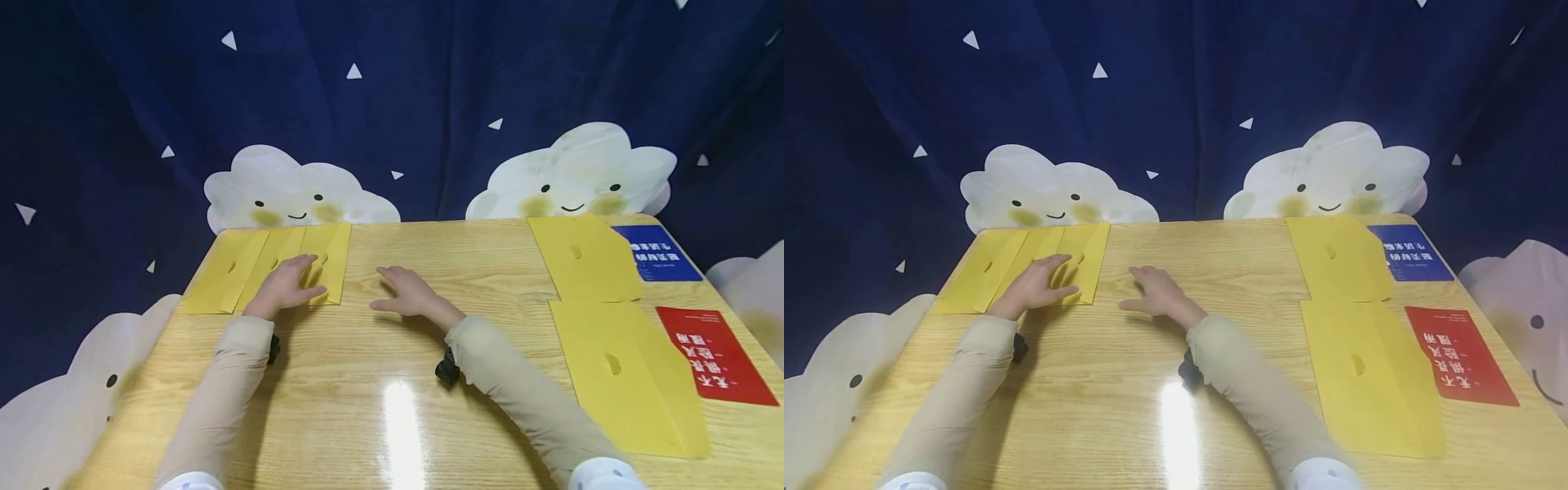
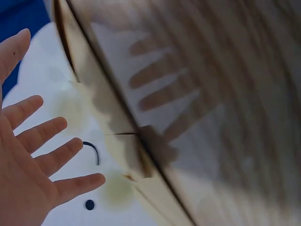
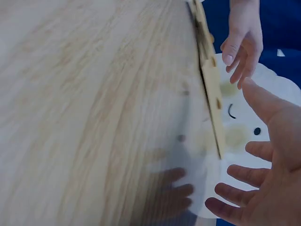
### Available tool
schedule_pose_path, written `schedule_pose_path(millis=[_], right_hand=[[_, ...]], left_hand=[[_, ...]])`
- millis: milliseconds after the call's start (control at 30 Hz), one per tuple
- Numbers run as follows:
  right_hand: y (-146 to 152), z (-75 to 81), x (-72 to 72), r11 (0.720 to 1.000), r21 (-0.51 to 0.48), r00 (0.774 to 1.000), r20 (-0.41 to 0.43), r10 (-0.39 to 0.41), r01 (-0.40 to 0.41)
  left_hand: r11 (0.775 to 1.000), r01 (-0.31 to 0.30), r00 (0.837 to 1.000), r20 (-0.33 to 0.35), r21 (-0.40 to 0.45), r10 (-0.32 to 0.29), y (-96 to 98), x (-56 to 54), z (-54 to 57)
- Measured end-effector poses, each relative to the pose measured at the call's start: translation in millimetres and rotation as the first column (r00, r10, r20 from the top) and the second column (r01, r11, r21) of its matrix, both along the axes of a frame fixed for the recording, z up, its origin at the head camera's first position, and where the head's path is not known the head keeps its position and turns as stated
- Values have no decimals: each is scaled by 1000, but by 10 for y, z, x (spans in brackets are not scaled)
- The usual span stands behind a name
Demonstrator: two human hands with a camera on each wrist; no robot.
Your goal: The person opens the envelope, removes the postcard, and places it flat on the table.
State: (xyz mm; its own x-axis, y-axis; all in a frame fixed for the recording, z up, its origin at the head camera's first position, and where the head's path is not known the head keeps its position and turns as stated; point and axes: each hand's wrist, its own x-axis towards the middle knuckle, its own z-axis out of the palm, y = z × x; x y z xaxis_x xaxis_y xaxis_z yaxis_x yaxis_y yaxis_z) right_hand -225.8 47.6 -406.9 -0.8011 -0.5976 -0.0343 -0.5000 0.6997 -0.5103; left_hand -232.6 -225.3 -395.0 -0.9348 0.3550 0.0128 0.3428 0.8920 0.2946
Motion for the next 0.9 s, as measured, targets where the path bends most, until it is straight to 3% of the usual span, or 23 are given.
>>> schedule_pose_path(millis=[233,633,900], right_hand=[[-230,-49,-66,995,92,1000,1,31,-31],[-488,-136,-42,977,188,994,29,101,-104],[-598,-189,-85,947,285,988,57,141,-151]], left_hand=[[999,-35,997,61,-38,38,-44,-142,-93],[993,-75,993,86,-90,83,-69,-109,-154],[989,-68,990,112,-132,83,-33,-131,-150]])
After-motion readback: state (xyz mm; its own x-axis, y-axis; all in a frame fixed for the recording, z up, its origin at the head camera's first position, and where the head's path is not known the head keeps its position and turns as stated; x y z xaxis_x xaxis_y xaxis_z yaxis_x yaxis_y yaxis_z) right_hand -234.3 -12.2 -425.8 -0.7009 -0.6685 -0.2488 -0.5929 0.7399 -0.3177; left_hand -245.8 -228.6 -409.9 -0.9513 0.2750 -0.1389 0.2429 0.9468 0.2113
